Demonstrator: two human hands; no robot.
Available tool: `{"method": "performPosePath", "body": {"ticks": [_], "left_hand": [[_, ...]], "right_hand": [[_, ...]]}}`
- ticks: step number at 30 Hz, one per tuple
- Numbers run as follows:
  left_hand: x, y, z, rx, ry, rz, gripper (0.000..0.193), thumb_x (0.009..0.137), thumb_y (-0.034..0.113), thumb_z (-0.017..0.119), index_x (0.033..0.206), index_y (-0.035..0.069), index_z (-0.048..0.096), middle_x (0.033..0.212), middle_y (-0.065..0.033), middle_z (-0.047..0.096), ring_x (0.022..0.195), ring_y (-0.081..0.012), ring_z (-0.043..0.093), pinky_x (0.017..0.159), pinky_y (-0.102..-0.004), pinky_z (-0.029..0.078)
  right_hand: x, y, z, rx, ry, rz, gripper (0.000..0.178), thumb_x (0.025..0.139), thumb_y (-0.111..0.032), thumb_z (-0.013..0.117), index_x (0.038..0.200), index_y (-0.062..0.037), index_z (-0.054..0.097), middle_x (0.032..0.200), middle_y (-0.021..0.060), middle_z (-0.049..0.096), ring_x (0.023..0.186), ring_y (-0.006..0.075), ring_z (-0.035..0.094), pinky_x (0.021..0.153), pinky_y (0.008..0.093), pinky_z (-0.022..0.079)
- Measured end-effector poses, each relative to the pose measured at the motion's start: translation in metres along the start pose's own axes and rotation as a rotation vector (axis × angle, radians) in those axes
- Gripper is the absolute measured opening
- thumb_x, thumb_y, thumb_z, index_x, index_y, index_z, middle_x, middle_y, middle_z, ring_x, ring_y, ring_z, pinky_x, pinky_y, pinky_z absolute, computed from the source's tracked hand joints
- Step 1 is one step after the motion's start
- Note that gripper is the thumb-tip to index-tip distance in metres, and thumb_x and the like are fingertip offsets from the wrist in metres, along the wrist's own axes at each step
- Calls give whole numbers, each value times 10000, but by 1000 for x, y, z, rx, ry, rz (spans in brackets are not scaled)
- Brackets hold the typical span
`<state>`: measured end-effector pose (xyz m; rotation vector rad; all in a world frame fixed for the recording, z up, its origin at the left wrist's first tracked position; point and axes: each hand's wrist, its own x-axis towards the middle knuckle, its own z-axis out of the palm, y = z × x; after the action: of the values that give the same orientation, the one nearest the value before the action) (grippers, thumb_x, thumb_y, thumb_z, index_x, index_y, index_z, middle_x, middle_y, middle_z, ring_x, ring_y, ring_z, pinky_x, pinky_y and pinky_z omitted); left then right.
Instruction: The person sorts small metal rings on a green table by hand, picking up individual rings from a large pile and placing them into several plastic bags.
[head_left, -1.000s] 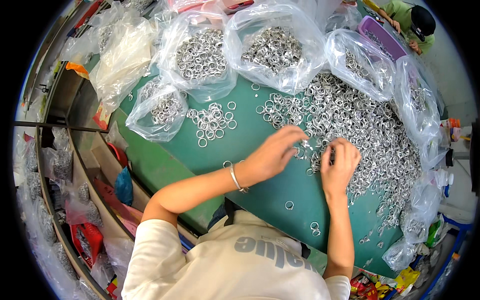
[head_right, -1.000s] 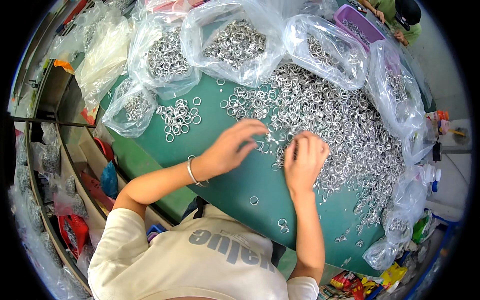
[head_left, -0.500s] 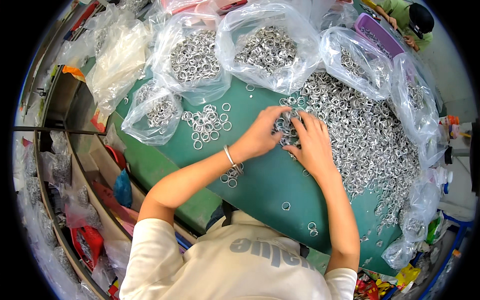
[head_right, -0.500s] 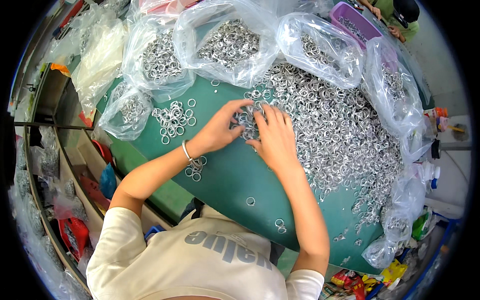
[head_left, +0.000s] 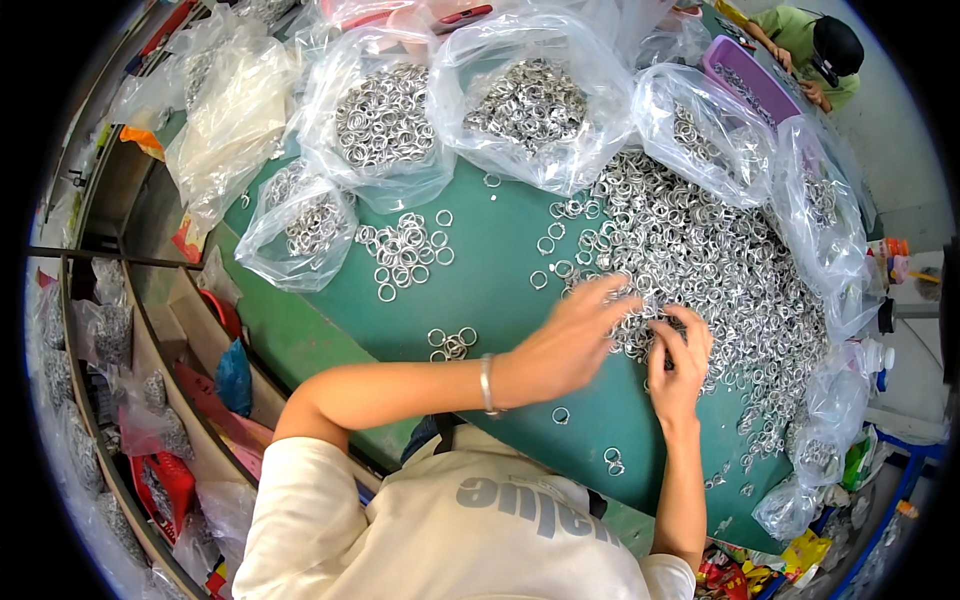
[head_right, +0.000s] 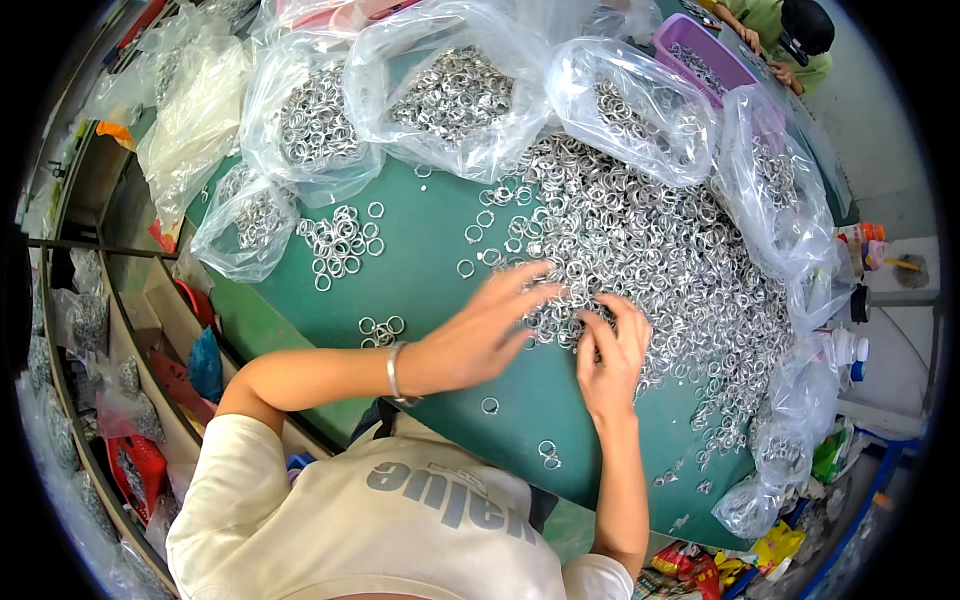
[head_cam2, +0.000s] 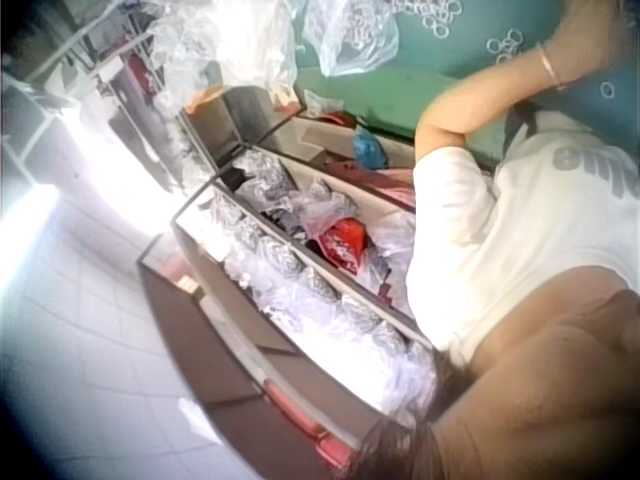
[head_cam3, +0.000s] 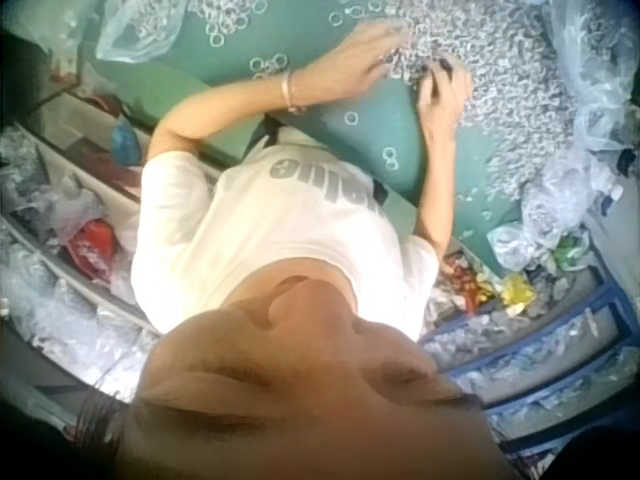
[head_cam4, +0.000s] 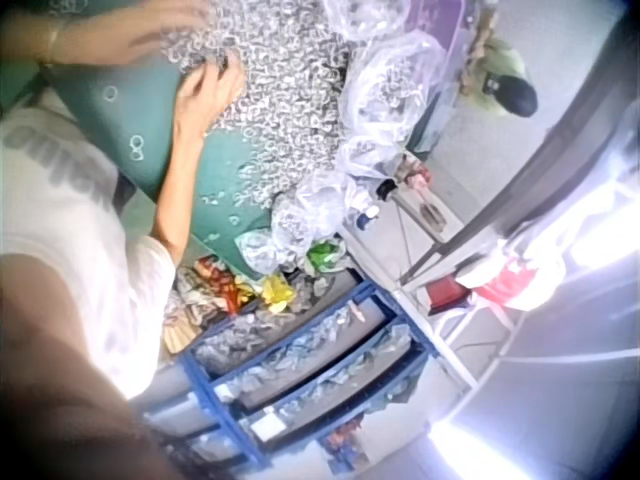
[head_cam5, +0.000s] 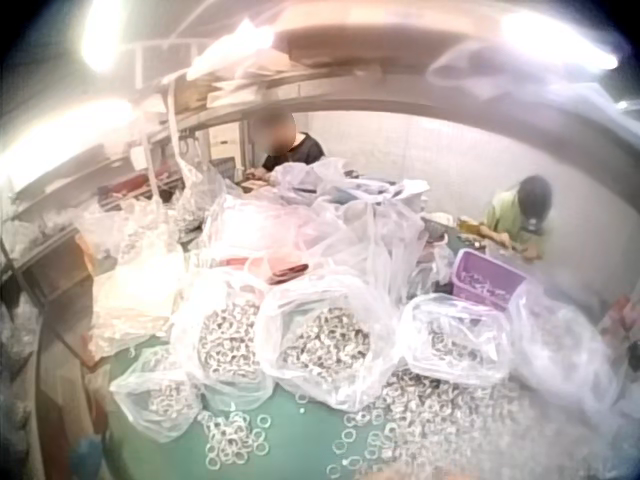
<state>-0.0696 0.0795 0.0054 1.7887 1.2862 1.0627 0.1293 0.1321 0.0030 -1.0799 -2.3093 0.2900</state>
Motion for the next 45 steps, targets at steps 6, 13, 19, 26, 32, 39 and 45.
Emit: {"method": "performPosePath", "body": {"ticks": [6, 13, 19, 26, 32, 39, 45], "left_hand": [[-9, -34, -29, 149, 165, -363, 741, 752, 18, 704, 1389, 49, 328, 1431, -217, 310, 1320, -409, 302, 1098, -446, 298], [1, -23, 29, -84, 155, -350, 792, 756, 1, 691, 1427, 25, 270, 1441, -195, 290, 1281, -349, 367, 973, -379, 445], [10, -1, 74, -291, 164, -337, 787, 770, -50, 630, 1453, 41, 249, 1464, -205, 245, 1314, -350, 332, 859, -320, 509], [39, 34, 93, -262, -12, -23, 708, 800, -63, 515, 1449, -15, 236, 1490, -296, 168, 1374, -479, 187, 1137, -483, 210], [48, 40, 76, -99, -33, 137, 528, 811, -77, 496, 1333, -33, 428, 1423, -298, 303, 1302, -454, 348, 1094, -449, 306], [34, -29, -5, 364, 69, 8, 372, 770, -11, 645, 1131, 17, 559, 1053, -143, 535, 973, -336, 523, 877, -416, 441], [43, -48, 6, 426, 59, 23, 298, 777, 4, 658, 1063, 17, 576, 995, -125, 538, 913, -316, 545, 809, -406, 459]], "right_hand": [[25, -30, 10, 53, -81, 9, 456, 739, -105, 717, 1175, -56, 591, 1255, 138, 525, 1223, 352, 449, 1017, 471, 334], [30, -23, 31, -202, -350, -152, 585, 670, -172, 768, 1209, -97, 554, 1315, 120, 467, 1294, 334, 383, 1035, 530, 312], [3, 0, 16, -221, -169, -170, 512, 697, -136, 693, 1185, -66, 556, 1268, 134, 490, 1228, 335, 463, 924, 478, 389], [-29, 41, 4, -60, 221, 43, 349, 822, -88, 608, 1147, 15, 531, 1201, 195, 537, 1099, 370, 525, 915, 452, 418], [-25, 44, -18, -61, 209, 380, 382, 796, -54, 640, 1155, 12, 526, 1228, 171, 545, 1155, 338, 491, 1021, 446, 334], [-24, 8, -28, -75, 214, 312, 497, 759, -72, 665, 1230, -21, 516, 1296, 168, 479, 1243, 364, 409, 1060, 465, 277], [-19, -18, -5, -274, -208, 86, 475, 771, -246, 736, 1204, -123, 584, 1356, 93, 450, 1335, 343, 327, 1055, 564, 224]]}}
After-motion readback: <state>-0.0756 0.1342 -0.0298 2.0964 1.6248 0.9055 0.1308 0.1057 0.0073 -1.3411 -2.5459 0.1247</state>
